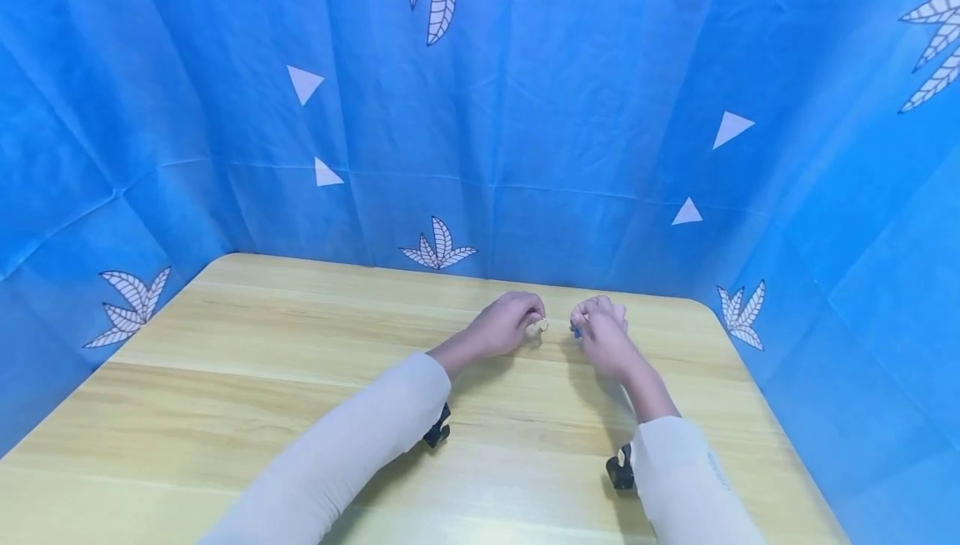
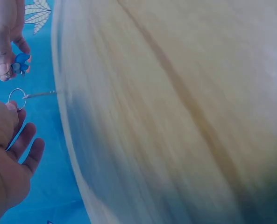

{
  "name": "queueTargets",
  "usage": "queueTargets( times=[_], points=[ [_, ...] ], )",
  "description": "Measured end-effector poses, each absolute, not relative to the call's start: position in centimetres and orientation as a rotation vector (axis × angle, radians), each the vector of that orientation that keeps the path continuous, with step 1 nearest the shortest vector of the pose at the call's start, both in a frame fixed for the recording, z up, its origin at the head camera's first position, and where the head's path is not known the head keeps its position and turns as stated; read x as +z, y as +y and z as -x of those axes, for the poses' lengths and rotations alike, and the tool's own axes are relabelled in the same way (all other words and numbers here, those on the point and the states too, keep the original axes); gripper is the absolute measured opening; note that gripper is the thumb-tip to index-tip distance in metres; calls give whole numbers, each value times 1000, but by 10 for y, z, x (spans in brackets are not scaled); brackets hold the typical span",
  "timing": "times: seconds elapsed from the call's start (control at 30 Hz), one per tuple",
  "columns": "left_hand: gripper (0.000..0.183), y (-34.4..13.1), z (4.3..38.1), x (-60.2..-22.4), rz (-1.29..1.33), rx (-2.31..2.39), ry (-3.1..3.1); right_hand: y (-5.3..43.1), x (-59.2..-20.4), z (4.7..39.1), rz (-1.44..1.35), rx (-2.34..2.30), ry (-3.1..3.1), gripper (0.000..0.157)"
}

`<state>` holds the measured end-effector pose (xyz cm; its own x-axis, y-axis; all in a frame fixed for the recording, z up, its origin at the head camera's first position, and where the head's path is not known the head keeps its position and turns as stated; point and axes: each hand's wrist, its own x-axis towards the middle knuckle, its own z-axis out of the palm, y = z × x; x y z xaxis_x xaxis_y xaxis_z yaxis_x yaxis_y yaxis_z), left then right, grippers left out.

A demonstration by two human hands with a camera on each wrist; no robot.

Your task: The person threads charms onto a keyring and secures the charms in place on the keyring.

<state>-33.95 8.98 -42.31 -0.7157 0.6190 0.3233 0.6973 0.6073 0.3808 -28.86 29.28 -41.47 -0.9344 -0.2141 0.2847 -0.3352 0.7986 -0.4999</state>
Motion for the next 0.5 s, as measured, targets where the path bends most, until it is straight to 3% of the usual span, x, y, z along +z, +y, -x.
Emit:
queueTargets(
  times=[0.5],
  points=[
    [13, 48, 316, -409, 1139, -996, -2463, 241, -397, 275, -745, 917, -2430, 11]
  ],
)
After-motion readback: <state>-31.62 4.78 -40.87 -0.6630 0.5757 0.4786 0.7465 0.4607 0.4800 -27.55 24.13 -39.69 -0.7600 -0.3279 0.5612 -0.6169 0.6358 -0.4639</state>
